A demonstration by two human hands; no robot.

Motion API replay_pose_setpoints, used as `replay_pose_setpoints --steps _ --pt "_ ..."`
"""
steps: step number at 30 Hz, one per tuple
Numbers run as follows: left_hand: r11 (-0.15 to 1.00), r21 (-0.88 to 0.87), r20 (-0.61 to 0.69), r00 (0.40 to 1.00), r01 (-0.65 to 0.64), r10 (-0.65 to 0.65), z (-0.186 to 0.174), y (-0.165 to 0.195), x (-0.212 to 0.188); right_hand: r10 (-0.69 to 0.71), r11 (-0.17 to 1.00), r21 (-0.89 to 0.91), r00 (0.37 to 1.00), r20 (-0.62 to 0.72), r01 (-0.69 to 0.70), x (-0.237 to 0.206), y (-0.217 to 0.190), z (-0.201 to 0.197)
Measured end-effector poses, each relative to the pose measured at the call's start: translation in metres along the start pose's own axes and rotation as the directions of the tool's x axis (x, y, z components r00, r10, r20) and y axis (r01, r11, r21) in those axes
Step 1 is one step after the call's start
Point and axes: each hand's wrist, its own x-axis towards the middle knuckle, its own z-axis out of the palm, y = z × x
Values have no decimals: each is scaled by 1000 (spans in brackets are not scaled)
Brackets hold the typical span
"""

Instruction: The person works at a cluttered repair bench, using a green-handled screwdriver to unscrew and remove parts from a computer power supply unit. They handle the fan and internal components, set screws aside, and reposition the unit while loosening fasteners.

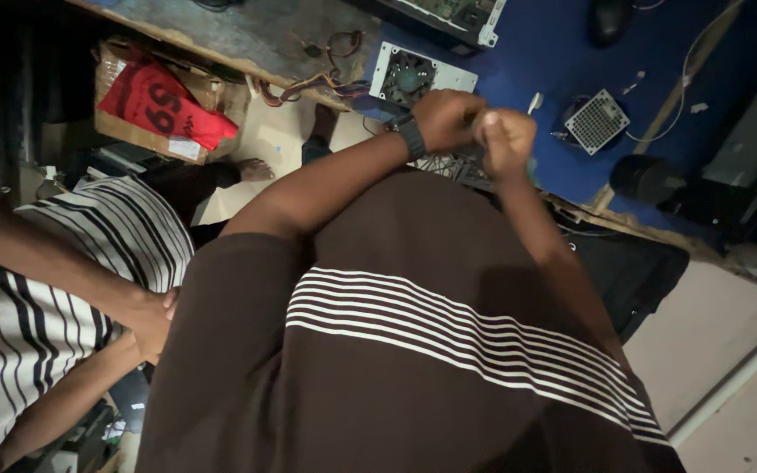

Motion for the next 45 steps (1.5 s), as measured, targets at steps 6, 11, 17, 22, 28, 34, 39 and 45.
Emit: replay_pose_setpoints --steps 6,11,17,22,28,34,39,45 --pt "984 -176 50 998 -31 40 7 -8 -9 179 903 287 889 421 -318 37 1 -24" --pt "987 -150 -4 999 -49 49 6 -19 -11 -10 999 38 890 455 -8 52 -26 -27" --pt "993 -1 -7 993 -116 116 6 -19 -11 -74 942 -288 945 318 171 51 -29 -21" --pt "998 2 -163 985 -63 62 16 -22 -18 -3 993 -115 994 -108 -9 19 0 7" --pt "994 -71 -325 944 -88 61 38 -35 -19 -274 957 -122 958 -90 262 -12 25 19" --pt "997 -55 -305 950 53 -67 39 -26 -16 -201 964 191 976 78 184 13 44 9" --pt "955 -293 -158 987 -35 -12 27 -18 -27 -177 896 444 938 299 28 27 44 7" --pt "986 -139 -135 985 90 -108 18 -23 -45 -141 953 302 870 473 -9 23 39 8"
